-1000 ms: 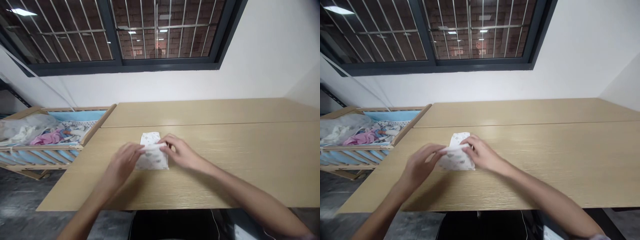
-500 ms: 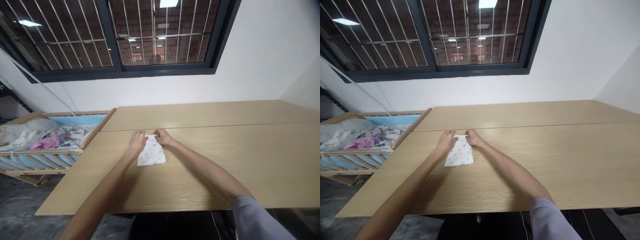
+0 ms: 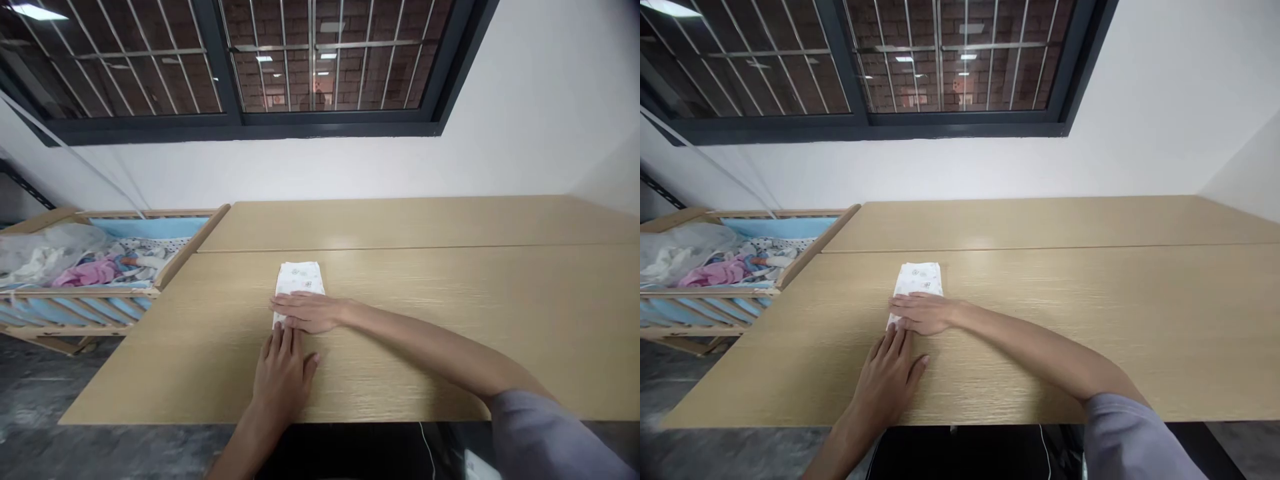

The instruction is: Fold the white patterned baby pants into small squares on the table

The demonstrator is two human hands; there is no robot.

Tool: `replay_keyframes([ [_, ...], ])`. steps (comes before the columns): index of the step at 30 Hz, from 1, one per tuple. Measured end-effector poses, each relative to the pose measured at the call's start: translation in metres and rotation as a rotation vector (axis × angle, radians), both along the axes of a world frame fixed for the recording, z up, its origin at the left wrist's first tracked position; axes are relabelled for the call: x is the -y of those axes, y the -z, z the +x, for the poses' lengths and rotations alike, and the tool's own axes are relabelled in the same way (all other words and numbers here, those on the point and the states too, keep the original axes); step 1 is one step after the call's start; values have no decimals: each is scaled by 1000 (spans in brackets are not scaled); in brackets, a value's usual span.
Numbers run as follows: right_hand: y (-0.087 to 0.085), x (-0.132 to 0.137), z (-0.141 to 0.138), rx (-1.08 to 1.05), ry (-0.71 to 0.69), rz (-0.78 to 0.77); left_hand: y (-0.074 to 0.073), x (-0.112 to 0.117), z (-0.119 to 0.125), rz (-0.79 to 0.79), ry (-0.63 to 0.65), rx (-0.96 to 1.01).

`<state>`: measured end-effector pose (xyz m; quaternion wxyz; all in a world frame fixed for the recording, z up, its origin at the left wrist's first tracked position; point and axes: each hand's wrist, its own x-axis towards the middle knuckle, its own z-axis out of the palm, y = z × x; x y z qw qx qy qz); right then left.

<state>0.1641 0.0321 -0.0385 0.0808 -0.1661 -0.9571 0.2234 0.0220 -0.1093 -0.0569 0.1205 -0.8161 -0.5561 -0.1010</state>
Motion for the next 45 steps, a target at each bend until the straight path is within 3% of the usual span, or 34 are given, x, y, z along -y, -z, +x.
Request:
replay_keyframes([
  [3,12,-35,2,71,86,70,0,-1,0,15,-29,-25],
  [7,14,-81,8,77,213,135,2,0,-1,1,-41,-36],
  [12,10,-99,11,98,273,138,2,-2,-6,-15,-21,6],
  [16,-9,-80,19,13,319,71,-13,-9,-20,-90,93,58],
  [19,-31,-50,32,-97,382,106,-29,-20,-38,-169,194,142],
  [22,-42,-13,48,-55,345,123,-37,-34,-55,-168,229,168],
  [25,-33,21,61,43,321,135,-37,-47,-64,-155,249,89],
  [29,-15,51,69,27,379,279,-36,-55,-60,-192,235,-35],
  [33,-19,70,69,13,439,288,-42,-49,-54,-219,275,22],
  [39,-45,76,70,-161,573,-8,-66,-43,-49,-215,206,284],
  [42,-48,57,66,-266,653,-133,-74,-64,-44,-169,124,211],
  [45,-37,26,59,-353,740,-121,-71,-98,-37,-126,24,105],
])
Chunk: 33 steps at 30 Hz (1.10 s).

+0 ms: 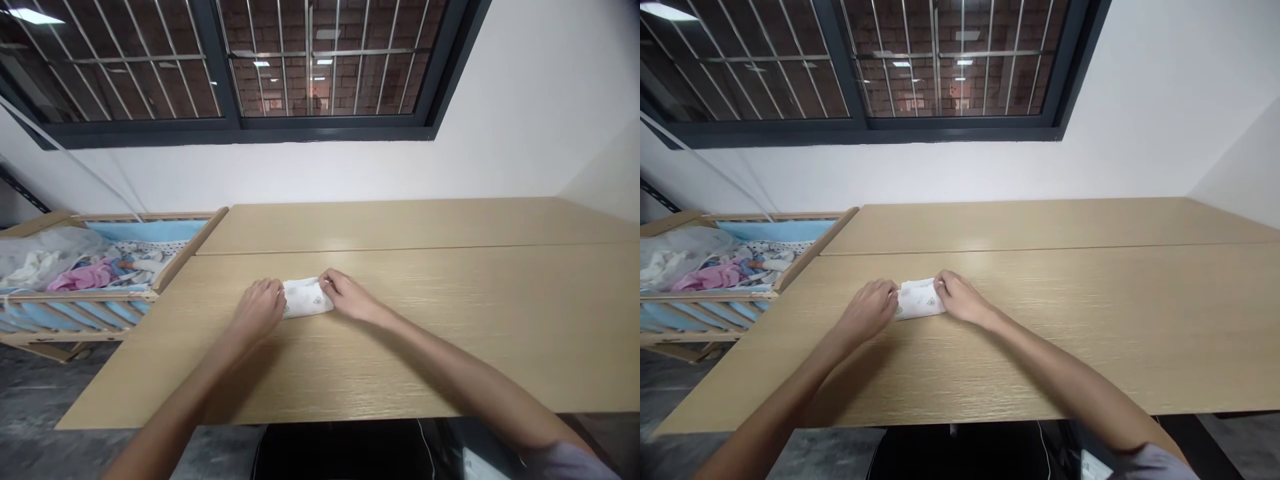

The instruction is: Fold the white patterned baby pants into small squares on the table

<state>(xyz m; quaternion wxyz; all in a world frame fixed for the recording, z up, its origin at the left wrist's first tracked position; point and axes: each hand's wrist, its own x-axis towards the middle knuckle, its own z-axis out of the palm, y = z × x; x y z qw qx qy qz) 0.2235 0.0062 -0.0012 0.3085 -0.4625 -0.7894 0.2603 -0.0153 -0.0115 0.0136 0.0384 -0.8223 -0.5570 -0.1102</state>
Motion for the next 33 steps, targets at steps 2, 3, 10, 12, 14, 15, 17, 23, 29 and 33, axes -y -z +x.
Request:
replay_keyframes([
  [2,13,-22,-5,14,61,65,10,-22,4,26,-45,-29],
  [3,20,-33,-7,36,86,88,16,-32,5,38,-61,-36],
  [10,40,-57,-12,204,161,77,40,-48,13,107,-106,-23],
  [12,36,-48,-13,261,147,218,39,-42,17,151,-84,10],
  [14,32,-38,-16,329,11,364,42,-36,24,182,29,67],
  [15,32,-33,-18,365,-88,400,45,-34,28,177,102,98],
  [17,34,-27,-21,438,-246,397,57,-31,35,126,214,147],
  [23,45,-24,-16,532,-299,307,84,-28,28,68,228,89],
  [29,48,-21,11,439,-261,239,74,-25,2,6,233,25],
  [33,50,-19,25,428,-247,218,64,-18,-5,58,254,21],
])
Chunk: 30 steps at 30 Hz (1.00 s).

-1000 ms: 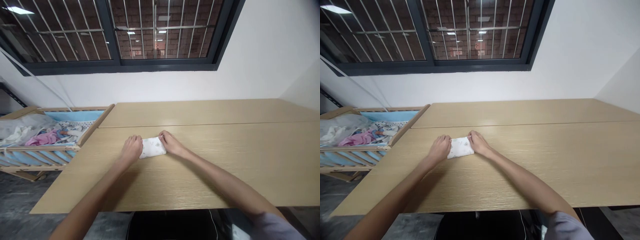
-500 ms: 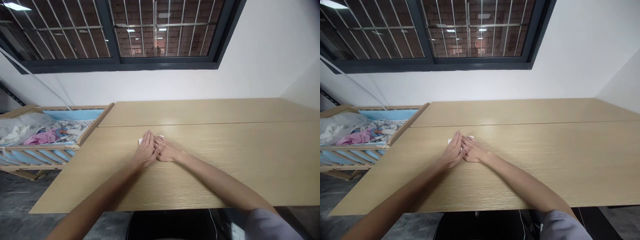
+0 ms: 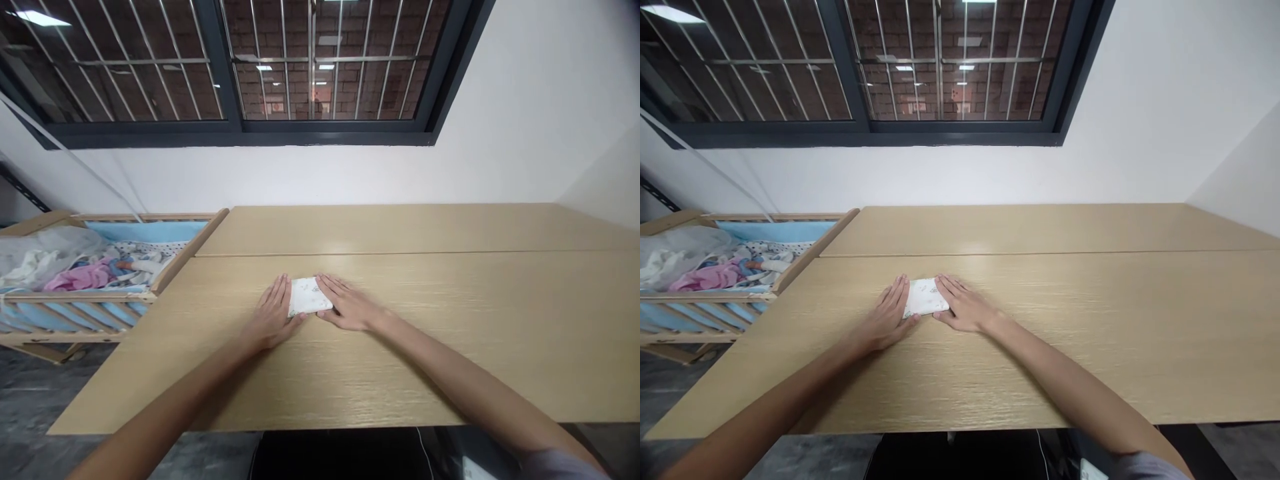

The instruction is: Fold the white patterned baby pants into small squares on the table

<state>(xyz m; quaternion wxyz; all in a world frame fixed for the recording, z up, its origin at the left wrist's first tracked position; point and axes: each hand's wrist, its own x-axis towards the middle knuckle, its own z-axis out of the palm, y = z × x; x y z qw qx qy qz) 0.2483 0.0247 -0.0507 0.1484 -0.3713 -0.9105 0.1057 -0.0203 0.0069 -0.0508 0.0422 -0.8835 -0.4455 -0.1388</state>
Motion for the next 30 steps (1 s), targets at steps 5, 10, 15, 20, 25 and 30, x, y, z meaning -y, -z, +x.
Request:
replay_keyframes([
  [5,-10,3,5,-47,-61,14,-20,12,-7,85,33,19],
  [10,-4,-7,-1,-85,-30,-83,-27,5,-9,31,45,38],
  [15,0,-26,-16,-277,108,-87,-35,-9,-2,-9,-82,146],
  [20,-34,-50,-15,-666,175,-330,-61,-2,8,-37,-236,274],
  [25,-63,-75,-10,-761,234,-584,-62,3,21,-372,-339,470],
  [30,-40,-95,-21,-577,343,-581,-34,-8,31,-393,-381,358],
])
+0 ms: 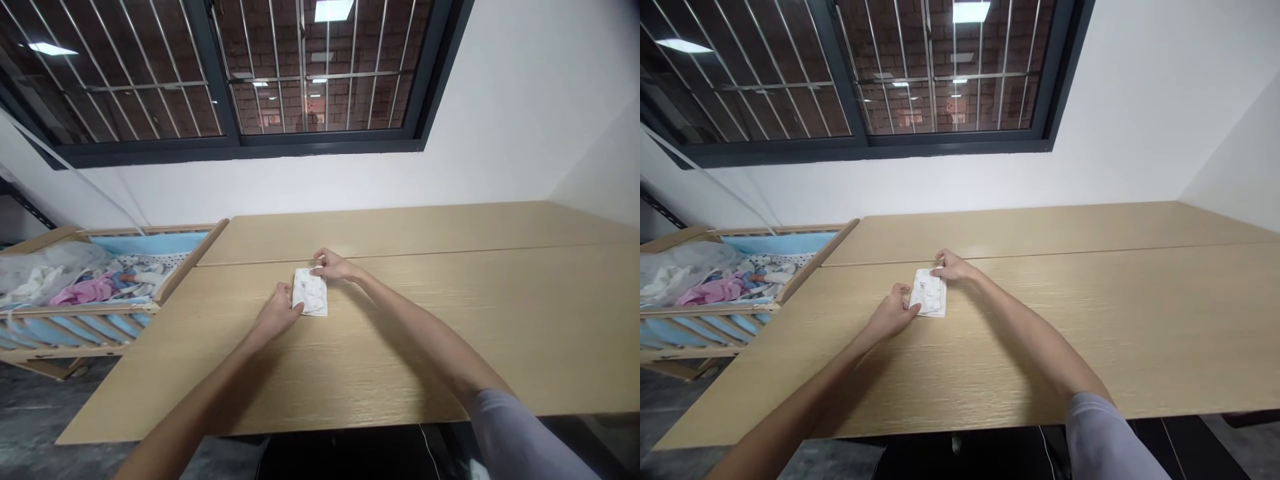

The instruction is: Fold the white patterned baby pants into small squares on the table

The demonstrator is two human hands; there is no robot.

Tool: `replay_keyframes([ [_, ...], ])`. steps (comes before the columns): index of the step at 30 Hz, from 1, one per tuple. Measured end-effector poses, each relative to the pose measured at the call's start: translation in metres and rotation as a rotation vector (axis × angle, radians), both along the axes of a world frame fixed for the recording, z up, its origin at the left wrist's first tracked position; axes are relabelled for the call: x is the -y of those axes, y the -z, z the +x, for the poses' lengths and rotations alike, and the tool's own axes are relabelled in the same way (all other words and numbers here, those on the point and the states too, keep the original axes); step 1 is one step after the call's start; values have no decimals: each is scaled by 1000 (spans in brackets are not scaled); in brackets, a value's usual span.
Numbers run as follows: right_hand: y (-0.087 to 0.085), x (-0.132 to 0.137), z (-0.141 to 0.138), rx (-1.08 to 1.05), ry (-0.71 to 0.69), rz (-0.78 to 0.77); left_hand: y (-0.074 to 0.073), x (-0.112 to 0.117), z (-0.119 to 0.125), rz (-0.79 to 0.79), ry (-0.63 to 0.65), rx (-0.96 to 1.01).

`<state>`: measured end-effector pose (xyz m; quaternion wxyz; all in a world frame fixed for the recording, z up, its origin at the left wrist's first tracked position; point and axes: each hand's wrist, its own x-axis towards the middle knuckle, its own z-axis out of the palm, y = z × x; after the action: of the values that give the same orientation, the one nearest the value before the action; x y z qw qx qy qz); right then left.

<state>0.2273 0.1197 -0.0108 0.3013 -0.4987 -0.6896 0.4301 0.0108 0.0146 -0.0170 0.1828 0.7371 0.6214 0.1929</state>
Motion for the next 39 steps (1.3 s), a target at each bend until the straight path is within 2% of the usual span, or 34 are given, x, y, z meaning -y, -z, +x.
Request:
replay_keyframes([
  [3,18,-5,-4,102,-16,64,5,3,5,38,6,-129],
  [5,19,-2,-3,144,-30,132,0,13,9,90,4,-204],
  [8,5,15,1,257,-69,396,-9,33,15,246,49,-333],
  [10,-8,32,2,328,-176,563,-10,45,18,363,144,-422],
  [11,-12,41,1,341,-255,596,-8,49,18,402,198,-451],
  [13,-14,57,-2,351,-439,591,1,54,19,408,281,-458],
  [15,-7,69,-7,373,-582,549,11,56,19,370,322,-445],
  [18,11,73,-11,408,-661,493,20,56,20,331,336,-445],
  [21,24,62,-7,432,-640,516,20,54,19,325,335,-443],
  [29,37,14,9,510,-500,536,19,54,19,319,301,-420],
  [32,40,13,8,536,-474,535,12,46,17,257,281,-404],
  [34,39,18,5,527,-431,543,4,34,14,202,210,-412],
  [39,35,32,-6,488,-103,537,-7,-5,12,134,-9,-497],
])
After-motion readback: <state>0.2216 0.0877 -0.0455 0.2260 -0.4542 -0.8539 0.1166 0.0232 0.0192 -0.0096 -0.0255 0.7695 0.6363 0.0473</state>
